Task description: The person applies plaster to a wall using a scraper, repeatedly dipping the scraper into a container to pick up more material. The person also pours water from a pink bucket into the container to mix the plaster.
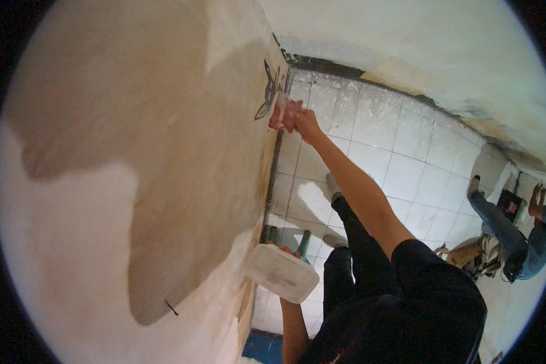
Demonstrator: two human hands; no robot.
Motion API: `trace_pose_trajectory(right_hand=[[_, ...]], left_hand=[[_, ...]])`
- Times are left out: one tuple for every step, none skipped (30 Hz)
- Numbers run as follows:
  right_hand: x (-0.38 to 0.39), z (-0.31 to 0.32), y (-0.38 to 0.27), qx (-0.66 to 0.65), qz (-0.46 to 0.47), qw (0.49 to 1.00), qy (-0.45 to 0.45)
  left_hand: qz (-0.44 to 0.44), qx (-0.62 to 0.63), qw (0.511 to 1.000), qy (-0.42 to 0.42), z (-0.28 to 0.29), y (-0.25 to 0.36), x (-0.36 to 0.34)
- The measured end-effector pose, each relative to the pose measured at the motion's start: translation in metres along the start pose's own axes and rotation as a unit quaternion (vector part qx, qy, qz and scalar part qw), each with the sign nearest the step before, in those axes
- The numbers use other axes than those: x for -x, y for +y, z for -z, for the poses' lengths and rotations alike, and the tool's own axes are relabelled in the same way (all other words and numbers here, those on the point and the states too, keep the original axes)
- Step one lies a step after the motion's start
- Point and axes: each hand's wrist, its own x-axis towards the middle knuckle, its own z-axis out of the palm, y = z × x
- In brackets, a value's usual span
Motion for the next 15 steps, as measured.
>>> trace_pose_trajectory(right_hand=[[-0.019,-0.005,0.002,0.006,0.021,1.000,-0.016],[-0.033,-0.013,0.005,0.013,0.040,0.998,-0.035],[-0.040,-0.031,0.004,0.011,0.033,0.999,-0.037],[-0.046,-0.052,-0.002,0.034,0.031,0.999,-0.020],[-0.052,-0.069,-0.009,0.058,0.030,0.998,-0.001],[-0.061,-0.078,-0.017,0.056,0.030,0.998,0.002],[-0.071,-0.084,-0.022,0.231,0.079,0.970,0.014],[-0.079,-0.086,-0.030,0.398,0.125,0.909,0.027],[-0.082,-0.089,-0.039,0.397,0.122,0.909,0.029],[-0.083,-0.093,-0.053,0.359,0.099,0.928,0.017],[-0.083,-0.096,-0.068,0.320,0.076,0.944,0.007],[-0.076,-0.096,-0.090,0.322,0.077,0.944,0.009],[-0.063,-0.098,-0.112,0.297,0.082,0.951,-0.017],[-0.049,-0.105,-0.126,0.274,0.084,0.957,-0.046],[-0.030,-0.116,-0.138,0.096,0.038,0.991,-0.087]], left_hand=[[0.001,-0.008,1.000,0.008,-0.002,-0.001,-0.004],[-0.001,-0.010,1.000,0.015,-0.002,-0.002,-0.007],[-0.006,-0.013,1.000,0.023,-0.001,-0.002,-0.007],[-0.013,-0.017,0.999,0.030,-0.002,-0.002,-0.007],[-0.015,-0.017,0.999,0.037,-0.003,-0.003,-0.007],[-0.012,-0.020,0.999,0.040,-0.007,-0.006,-0.010],[-0.009,-0.024,0.999,0.047,-0.007,-0.007,-0.011],[-0.010,-0.027,0.998,0.055,-0.007,-0.008,-0.013],[-0.015,-0.040,0.997,0.066,-0.004,-0.006,-0.013],[-0.021,-0.051,0.996,0.076,-0.001,-0.004,-0.014],[-0.031,-0.074,0.992,0.095,0.001,-0.002,-0.015],[-0.029,-0.073,0.992,0.094,-0.001,-0.003,-0.016],[-0.006,-0.050,0.997,0.061,-0.003,-0.002,-0.017],[0.014,-0.023,0.999,0.030,-0.002,-0.001,-0.018],[0.009,-0.019,0.999,0.034,-0.003,0.000,-0.016]])
